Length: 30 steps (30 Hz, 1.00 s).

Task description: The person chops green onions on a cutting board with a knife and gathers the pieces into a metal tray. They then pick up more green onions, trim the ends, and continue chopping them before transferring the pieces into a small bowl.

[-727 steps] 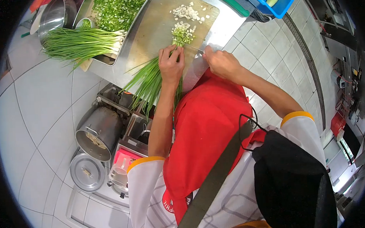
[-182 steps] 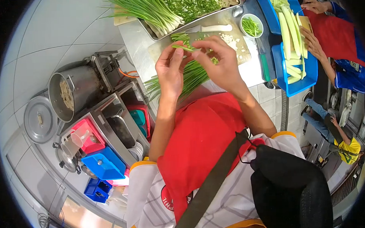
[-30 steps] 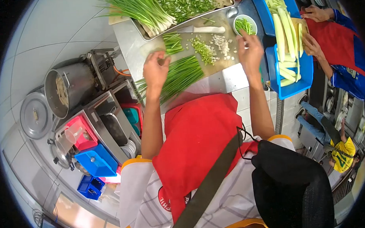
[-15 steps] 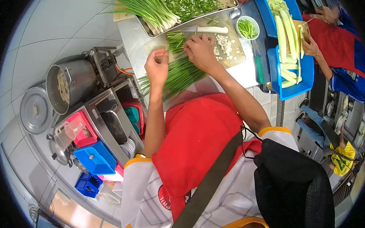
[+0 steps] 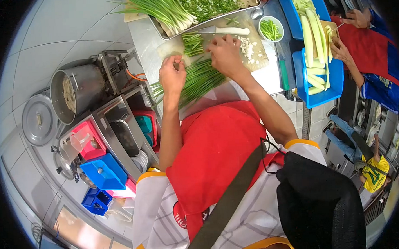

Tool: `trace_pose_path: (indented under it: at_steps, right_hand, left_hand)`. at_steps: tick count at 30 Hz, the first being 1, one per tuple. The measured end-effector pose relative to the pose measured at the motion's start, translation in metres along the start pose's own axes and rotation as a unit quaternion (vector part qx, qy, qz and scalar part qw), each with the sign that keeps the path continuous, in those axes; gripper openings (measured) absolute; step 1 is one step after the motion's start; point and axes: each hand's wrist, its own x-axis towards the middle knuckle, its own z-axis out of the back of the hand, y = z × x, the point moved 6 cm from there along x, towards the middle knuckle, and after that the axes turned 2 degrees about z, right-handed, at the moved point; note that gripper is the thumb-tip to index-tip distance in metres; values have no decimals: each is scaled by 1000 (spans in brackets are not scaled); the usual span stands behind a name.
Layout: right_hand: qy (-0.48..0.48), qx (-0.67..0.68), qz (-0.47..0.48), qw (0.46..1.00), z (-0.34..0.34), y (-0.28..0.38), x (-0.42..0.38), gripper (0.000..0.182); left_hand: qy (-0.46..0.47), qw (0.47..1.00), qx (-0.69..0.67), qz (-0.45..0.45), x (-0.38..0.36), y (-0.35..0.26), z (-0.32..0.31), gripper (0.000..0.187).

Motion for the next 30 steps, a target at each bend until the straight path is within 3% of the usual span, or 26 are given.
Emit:
trace_pose_path:
  at_steps: [3, 5, 8, 16, 21, 25, 27, 30]
  right_hand:
    - [-14, 13, -48, 999, 9, -12, 2, 22]
    - [35, 29, -35, 998, 0, -13, 5, 19]
    - [13, 43, 20, 999, -14, 0, 6, 15]
    - [42, 4, 27, 999, -20, 14, 5, 12]
    - [60, -43, 29, 997, -25, 12, 4, 12]
    - [24, -39, -63, 997, 18, -32, 5, 15]
    - [-66, -58, -85, 993, 42, -63, 10, 12]
    - [-65, -32, -119, 990, 31, -102, 17, 14]
  left_hand:
    - [13, 999, 42, -20, -1, -7, -3, 16]
    - [18, 998, 58, -15, -1, -16, -7, 15]
    - [27, 996, 85, -9, 1, -21, -14, 15]
    - [37, 995, 88, 4, 5, -18, -11, 16]
    - [30, 995, 73, -61, 9, -20, -14, 10]
    - [44, 994, 65, -71, 10, -15, -14, 8]
    - [34, 990, 62, -125, 9, -21, -14, 7]
    - [45, 978, 104, -173, 11, -26, -21, 10]
